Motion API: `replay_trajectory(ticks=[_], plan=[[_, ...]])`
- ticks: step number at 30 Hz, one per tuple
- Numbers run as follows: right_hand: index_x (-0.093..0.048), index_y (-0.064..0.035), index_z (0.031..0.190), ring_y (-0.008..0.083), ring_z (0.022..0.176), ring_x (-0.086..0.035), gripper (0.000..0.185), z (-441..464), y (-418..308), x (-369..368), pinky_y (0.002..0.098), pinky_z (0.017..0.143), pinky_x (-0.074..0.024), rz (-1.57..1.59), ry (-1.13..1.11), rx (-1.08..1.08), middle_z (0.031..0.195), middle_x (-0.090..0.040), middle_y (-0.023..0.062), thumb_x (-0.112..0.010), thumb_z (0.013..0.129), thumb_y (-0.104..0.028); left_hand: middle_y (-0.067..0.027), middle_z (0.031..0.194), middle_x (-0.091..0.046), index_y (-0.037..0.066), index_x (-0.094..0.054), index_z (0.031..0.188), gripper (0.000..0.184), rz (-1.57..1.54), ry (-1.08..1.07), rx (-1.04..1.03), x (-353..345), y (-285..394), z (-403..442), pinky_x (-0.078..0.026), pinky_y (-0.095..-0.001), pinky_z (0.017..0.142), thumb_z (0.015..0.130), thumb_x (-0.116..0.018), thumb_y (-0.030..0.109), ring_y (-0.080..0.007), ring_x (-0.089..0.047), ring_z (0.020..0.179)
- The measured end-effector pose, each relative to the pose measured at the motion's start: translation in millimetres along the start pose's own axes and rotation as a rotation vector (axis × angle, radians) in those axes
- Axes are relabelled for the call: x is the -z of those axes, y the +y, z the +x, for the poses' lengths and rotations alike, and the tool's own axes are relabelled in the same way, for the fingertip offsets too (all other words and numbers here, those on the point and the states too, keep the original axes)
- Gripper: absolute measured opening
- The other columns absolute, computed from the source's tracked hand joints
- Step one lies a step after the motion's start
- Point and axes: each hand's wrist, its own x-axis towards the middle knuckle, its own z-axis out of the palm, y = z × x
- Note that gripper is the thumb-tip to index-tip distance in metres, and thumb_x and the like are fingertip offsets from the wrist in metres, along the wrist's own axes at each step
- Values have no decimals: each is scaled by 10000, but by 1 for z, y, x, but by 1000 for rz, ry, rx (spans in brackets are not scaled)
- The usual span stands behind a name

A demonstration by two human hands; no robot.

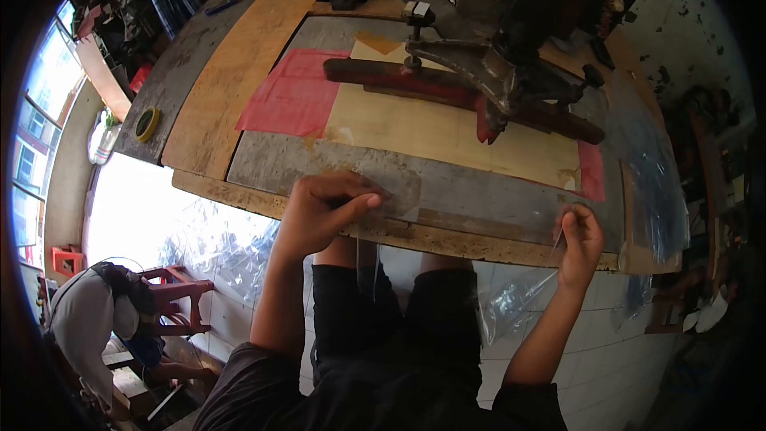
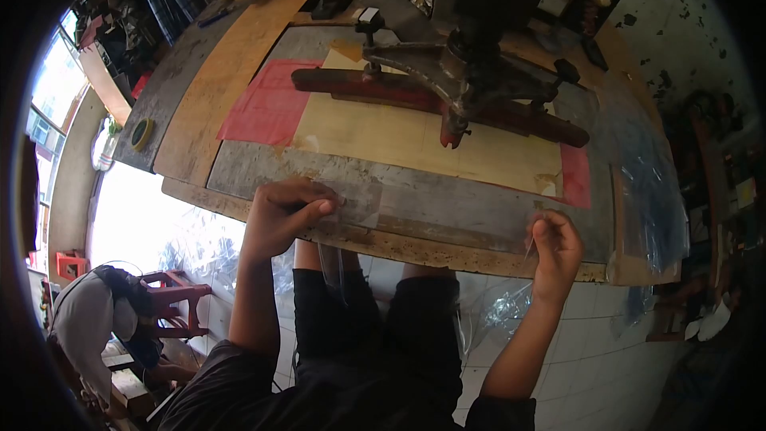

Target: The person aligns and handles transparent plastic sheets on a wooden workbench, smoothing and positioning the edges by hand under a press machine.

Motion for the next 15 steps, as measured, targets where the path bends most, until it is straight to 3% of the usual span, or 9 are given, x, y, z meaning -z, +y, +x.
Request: replay_trajectory(ticks=[4, 6, 13, 15], plan=[[-710, 4, 1136, 87, 776, -595, 284, 0, -1, -1, 246, 710, -468, -12, 11, -9, 907, -682, 8, -785, 1011, -240, -129, 996, -808, -50, -771, 1069, 168, -158, 5, 40, -3, -11, -3, -591, -290, 858, 949, -813, 61, -160, -765, 961], [-711, 6, 1143, 86, 784, -597, 282, 0, 0, -1, 247, 714, -471, -27, 14, -11, 913, -684, 7, -783, 1013, -234, -103, 1059, -789, -61, -697, 1208, 277, -304, 39, 59, -6, -10, -3, -605, -265, 832, 960, -792, 16, -134, -765, 951], [-715, 18, 1169, 86, 815, -600, 279, 1, 5, 3, 245, 745, -471, -11, -23, -5, 951, -691, 16, -783, 1011, -201, -91, 1047, -782, -60, -669, 1242, 304, -217, 41, 72, -5, -9, -5, -602, -258, 833, 966, -780, 2, -115, -763, 949], [-715, 20, 1173, 86, 820, -600, 278, 2, 4, 3, 244, 752, -470, 6, -26, -4, 954, -692, 18, -784, 1010, -194, -95, 968, -802, -55, -672, 1241, 335, -248, 36, 94, -4, -6, -4, -582, -256, 854, 942, -811, 10, -117, -759, 918]])
